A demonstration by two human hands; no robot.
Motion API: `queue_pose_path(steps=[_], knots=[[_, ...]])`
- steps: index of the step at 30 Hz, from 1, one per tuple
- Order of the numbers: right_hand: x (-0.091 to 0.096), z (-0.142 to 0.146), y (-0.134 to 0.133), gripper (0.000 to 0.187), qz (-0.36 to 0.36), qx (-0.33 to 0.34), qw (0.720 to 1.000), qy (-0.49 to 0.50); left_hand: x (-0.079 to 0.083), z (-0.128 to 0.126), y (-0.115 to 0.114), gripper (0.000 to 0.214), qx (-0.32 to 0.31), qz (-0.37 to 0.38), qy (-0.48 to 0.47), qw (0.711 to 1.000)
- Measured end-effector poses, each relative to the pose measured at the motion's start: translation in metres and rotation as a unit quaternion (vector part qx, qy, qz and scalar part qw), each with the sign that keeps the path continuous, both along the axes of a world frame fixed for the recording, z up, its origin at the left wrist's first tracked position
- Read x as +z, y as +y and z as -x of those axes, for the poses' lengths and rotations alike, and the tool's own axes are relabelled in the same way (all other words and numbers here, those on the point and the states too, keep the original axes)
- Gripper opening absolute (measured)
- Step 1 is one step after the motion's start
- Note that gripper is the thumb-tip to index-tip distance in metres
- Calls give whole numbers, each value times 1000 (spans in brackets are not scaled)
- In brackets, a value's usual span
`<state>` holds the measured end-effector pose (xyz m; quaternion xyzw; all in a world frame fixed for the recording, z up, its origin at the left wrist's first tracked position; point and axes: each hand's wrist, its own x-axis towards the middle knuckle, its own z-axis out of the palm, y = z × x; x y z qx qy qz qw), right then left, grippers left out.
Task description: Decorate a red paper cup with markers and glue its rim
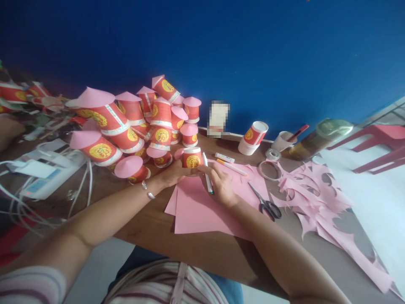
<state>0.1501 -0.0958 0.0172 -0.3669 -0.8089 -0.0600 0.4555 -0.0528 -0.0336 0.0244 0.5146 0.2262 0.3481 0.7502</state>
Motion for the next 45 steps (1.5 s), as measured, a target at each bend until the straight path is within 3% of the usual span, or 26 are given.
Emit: queue_pose_path(steps=[5, 9, 16, 20, 28, 45], knots=[[20, -8, -7, 32, -5, 22, 999, -25, 2, -3, -2, 64, 31, 28, -22, 999], [32, -7, -12, 36, 8, 60, 998, 11, -6, -3, -1, 69, 63, 58, 1, 996], [22, -3, -11, 40, -1, 72, 997, 3, -7, -1, -3, 73, 66, 19, 58, 996], [28, -2, -13, 41, 13, 100, 995, -19, -5, -1, -4, 79, 73, -9, 77, 994], [32, 2, -13, 30, -24, 58, 998, -18, -3, -1, -4, 73, 42, -2, 65, 997], [29, -1, -10, 20, -46, 55, 996, -53, 3, -2, -4, 70, 48, -41, 96, 993]])
